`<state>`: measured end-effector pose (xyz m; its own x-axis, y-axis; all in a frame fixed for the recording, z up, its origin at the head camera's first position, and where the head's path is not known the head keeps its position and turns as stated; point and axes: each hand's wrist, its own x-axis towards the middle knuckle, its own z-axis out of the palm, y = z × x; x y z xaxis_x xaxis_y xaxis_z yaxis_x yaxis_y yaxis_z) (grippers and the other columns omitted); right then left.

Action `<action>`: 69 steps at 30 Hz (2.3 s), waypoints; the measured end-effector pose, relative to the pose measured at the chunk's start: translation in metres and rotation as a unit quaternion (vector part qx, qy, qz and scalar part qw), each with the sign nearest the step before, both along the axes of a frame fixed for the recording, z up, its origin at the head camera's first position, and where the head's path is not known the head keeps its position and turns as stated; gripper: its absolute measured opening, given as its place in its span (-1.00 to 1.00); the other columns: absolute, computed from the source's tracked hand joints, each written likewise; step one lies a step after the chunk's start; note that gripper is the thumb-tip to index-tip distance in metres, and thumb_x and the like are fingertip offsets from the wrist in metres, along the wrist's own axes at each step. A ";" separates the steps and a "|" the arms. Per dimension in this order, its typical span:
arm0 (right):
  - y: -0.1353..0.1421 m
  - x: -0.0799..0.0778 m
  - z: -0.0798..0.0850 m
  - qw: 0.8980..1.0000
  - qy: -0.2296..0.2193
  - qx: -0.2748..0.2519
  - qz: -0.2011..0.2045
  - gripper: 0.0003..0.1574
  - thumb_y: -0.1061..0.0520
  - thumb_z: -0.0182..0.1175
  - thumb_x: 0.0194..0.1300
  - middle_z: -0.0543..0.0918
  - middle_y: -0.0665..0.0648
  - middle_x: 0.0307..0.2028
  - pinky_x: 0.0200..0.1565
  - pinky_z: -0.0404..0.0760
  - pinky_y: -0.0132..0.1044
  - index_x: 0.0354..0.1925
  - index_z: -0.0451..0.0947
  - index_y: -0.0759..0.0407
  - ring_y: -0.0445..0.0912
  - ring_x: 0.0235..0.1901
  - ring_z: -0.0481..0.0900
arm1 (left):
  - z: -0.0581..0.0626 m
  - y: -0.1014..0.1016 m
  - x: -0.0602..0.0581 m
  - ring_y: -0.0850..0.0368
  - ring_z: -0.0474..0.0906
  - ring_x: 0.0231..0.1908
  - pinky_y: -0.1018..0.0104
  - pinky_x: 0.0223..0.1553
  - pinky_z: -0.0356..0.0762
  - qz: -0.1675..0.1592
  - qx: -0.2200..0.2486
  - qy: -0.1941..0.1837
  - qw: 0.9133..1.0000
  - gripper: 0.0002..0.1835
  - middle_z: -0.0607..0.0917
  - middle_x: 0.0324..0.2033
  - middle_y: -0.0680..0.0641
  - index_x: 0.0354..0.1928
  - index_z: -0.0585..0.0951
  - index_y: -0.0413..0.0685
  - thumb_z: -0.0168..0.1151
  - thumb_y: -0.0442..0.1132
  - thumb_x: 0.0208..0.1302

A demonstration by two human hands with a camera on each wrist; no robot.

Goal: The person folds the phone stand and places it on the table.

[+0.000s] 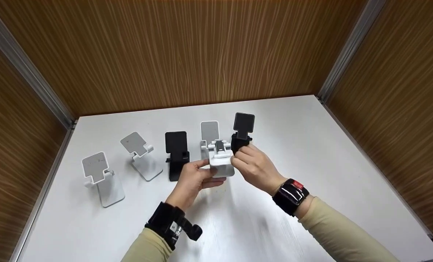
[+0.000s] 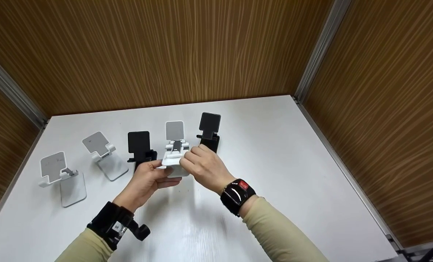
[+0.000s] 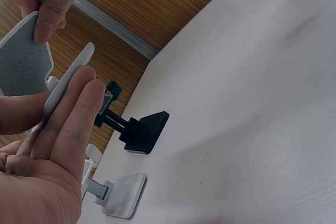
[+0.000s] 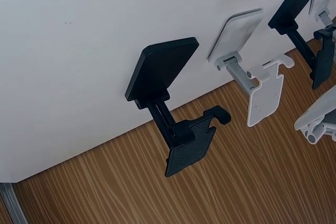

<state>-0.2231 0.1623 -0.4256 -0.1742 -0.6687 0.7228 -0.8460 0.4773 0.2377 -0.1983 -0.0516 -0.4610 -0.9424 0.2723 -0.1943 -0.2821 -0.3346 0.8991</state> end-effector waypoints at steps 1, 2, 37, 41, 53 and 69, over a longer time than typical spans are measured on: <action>0.000 0.000 0.000 1.000 0.004 0.002 0.000 -0.71 0.49 0.14 0.27 0.51 0.04 -0.49 -0.35 0.58 -0.19 -0.49 0.40 0.20 -0.03 -0.40 0.53 | 0.001 0.000 0.000 -0.18 0.79 -0.20 0.05 -0.03 0.78 0.000 0.004 -0.001 1.000 -0.53 0.72 -0.03 -0.40 0.25 0.49 -0.49 0.23 -0.51 0.30; 0.000 0.001 -0.001 1.000 0.007 0.005 -0.001 -0.71 0.48 0.11 0.29 0.51 0.05 -0.49 -0.35 0.58 -0.20 -0.49 0.40 0.20 -0.03 -0.40 0.53 | 0.001 0.000 0.000 -0.18 0.79 -0.20 0.05 -0.02 0.77 -0.001 0.007 0.000 1.000 -0.54 0.73 -0.03 -0.39 0.25 0.49 -0.50 0.23 -0.51 0.30; 0.010 -0.001 -0.004 0.998 -0.051 -0.010 0.021 -0.87 0.18 0.30 0.38 0.56 0.03 -0.42 -0.41 0.48 -0.20 -0.31 0.56 0.18 -0.04 -0.41 0.49 | 0.000 -0.006 0.002 -0.14 0.80 -0.19 -0.04 0.03 0.75 -0.028 0.056 0.013 0.998 -0.47 0.78 -0.17 -0.34 0.18 0.50 -0.45 0.15 -0.04 0.52; 0.012 0.002 -0.005 0.982 -0.179 -0.063 0.010 -0.87 0.10 0.35 0.38 0.60 -0.01 -0.37 -0.31 0.54 -0.25 -0.26 0.60 0.12 -0.11 -0.34 0.52 | -0.001 -0.007 0.001 -0.14 0.80 -0.18 -0.03 0.03 0.75 -0.030 0.058 0.017 0.998 -0.47 0.78 -0.15 -0.34 0.19 0.50 -0.46 0.15 -0.05 0.52; 0.012 0.003 0.003 0.773 -0.600 -0.179 -0.104 -0.69 -0.03 0.25 0.44 0.66 0.07 -0.28 -0.28 0.58 -0.29 0.00 0.55 0.14 -0.10 -0.37 0.58 | -0.001 -0.006 0.003 -0.15 0.79 -0.17 -0.04 0.05 0.74 -0.041 0.060 0.027 0.997 -0.47 0.77 -0.10 -0.35 0.21 0.48 -0.47 0.16 -0.08 0.51; 0.013 0.002 0.000 0.644 -0.733 -0.209 -0.069 -0.70 0.00 0.22 0.45 0.63 0.10 -0.42 -0.41 0.41 -0.41 -0.11 0.63 0.24 -0.07 -0.46 0.60 | -0.002 -0.005 0.004 -0.13 0.79 -0.15 -0.03 0.06 0.73 -0.038 0.067 0.016 0.997 -0.50 0.73 -0.01 -0.39 0.32 0.40 -0.47 0.14 -0.24 0.51</action>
<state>-0.2211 0.1753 -0.4261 -0.9106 -0.3750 -0.1735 0.0414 0.3351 -0.9413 -0.1942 -0.0571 -0.4629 -0.9231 0.3646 -0.1220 -0.2836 -0.4312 0.8565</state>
